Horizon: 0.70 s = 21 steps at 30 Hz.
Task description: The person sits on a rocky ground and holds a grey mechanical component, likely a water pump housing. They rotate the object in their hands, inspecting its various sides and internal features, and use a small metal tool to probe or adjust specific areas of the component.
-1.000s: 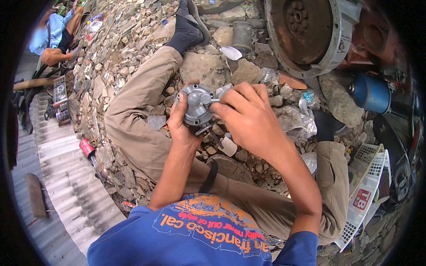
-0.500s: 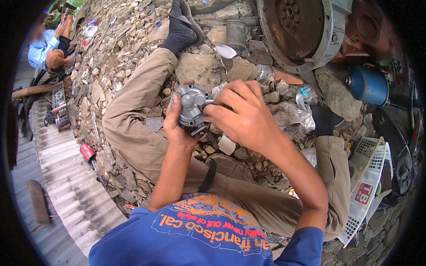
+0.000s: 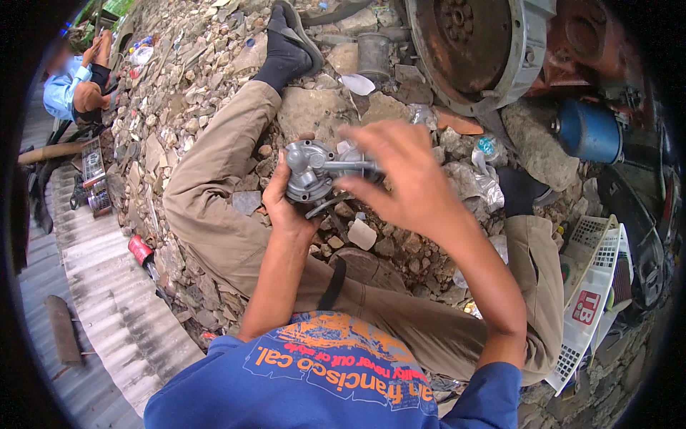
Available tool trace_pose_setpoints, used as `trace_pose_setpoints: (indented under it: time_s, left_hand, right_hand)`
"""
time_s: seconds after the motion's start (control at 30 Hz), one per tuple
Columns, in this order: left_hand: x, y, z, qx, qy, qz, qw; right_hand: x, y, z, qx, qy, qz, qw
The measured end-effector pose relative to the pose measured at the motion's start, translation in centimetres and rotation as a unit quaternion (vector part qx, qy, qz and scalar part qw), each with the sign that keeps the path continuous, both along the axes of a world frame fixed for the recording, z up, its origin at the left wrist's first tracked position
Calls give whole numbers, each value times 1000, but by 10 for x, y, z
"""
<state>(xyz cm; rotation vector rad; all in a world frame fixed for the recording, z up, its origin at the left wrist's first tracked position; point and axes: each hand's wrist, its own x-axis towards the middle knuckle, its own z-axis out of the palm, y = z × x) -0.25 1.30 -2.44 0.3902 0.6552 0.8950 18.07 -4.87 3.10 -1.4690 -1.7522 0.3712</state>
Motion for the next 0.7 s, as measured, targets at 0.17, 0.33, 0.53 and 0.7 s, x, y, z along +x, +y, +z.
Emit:
trace_pose_setpoints:
  time_s: [0.17, 0.33, 0.53, 0.7]
  left_hand:
    - [-5, 3, -10, -22, -8, 9, 1000]
    - [-3, 2, -9, -11, 18, 7, 1000]
    - [-4, 2, -7, -10, 21, -15, 1000]
    - [-6, 3, -7, -4, 8, -42, 999]
  right_hand:
    - [2, -8, 4, -95, 81, -41, 991]
    - [-10, -14, -19, -112, 66, -13, 991]
    - [-12, -19, -16, -124, 37, -16, 991]
    - [-13, -20, -19, -96, 24, -20, 995]
